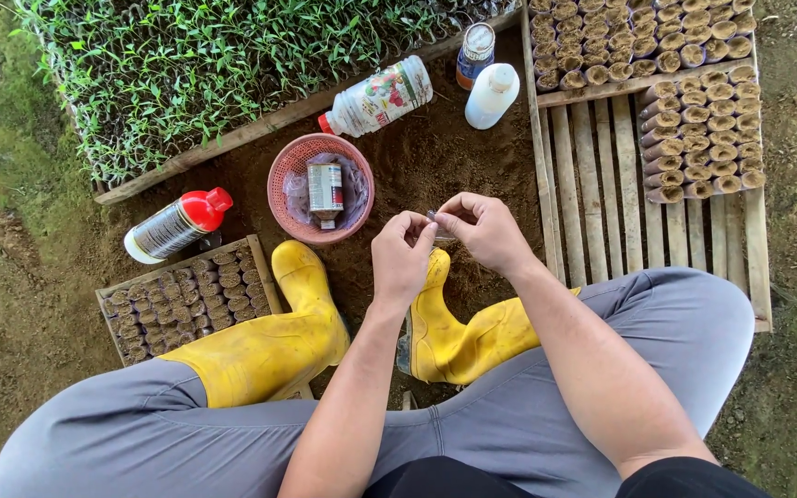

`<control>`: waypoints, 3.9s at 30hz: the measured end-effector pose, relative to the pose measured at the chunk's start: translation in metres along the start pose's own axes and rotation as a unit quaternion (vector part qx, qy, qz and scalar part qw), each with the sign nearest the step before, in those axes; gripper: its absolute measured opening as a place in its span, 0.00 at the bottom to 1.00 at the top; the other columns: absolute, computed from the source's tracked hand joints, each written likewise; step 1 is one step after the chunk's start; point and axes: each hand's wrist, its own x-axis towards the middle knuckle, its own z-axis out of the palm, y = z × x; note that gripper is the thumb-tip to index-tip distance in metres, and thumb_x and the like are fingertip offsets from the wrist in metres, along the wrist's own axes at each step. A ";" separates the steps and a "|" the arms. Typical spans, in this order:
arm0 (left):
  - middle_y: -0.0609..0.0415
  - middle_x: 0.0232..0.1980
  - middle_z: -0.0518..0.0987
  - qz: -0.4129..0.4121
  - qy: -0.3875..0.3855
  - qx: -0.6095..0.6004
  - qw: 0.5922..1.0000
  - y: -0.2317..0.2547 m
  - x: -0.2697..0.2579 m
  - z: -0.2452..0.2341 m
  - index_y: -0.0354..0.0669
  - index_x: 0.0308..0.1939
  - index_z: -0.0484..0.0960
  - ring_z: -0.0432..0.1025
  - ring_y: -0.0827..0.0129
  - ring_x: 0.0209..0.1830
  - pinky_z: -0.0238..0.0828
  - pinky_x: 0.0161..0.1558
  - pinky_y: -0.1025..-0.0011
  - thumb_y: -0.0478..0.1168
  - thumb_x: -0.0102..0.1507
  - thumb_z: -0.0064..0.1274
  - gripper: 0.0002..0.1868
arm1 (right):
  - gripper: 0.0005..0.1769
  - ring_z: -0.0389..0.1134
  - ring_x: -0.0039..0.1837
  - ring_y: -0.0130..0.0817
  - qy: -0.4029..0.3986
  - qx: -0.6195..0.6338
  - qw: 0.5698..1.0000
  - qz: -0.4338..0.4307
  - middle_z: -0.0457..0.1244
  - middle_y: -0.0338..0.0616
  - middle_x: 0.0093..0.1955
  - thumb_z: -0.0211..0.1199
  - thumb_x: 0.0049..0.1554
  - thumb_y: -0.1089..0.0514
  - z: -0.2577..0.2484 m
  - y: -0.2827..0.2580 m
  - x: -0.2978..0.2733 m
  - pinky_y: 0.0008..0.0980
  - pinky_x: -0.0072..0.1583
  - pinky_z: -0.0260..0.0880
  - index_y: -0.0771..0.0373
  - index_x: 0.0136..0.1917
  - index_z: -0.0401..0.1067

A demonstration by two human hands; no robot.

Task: The person sits cross-legged on the ground and fills small brown seedling pots with soil by hand. They place the filled pots into a wooden tray and occasionally reach for a small packet from a nearby pink bowl.

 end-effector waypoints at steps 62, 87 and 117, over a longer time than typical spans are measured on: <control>0.50 0.33 0.82 0.026 -0.002 -0.045 0.999 -0.007 0.003 0.001 0.49 0.39 0.87 0.76 0.70 0.33 0.74 0.39 0.71 0.40 0.67 0.55 0.06 | 0.06 0.70 0.45 0.31 -0.035 -0.166 0.984 0.049 0.71 0.39 0.42 0.61 0.61 0.57 -0.007 0.001 0.002 0.35 0.48 0.71 0.53 0.51 0.78; 0.58 0.35 0.78 -0.016 0.026 -0.075 0.997 -0.020 0.009 0.004 0.45 0.44 0.88 0.71 0.79 0.35 0.72 0.40 0.79 0.38 0.66 0.56 0.06 | 0.10 0.75 0.46 0.34 -0.016 -0.203 0.975 0.083 0.72 0.45 0.43 0.56 0.62 0.61 -0.006 0.017 -0.002 0.37 0.51 0.73 0.58 0.50 0.78; 0.50 0.58 0.76 0.034 -0.002 0.025 0.999 -0.020 0.005 -0.008 0.47 0.63 0.77 0.73 0.54 0.62 0.74 0.56 0.61 0.40 0.65 0.54 0.21 | 0.36 0.43 0.82 0.68 -0.011 -0.251 0.962 0.104 0.38 0.72 0.83 0.42 0.65 0.64 0.035 0.089 0.011 0.62 0.78 0.48 0.68 0.84 0.39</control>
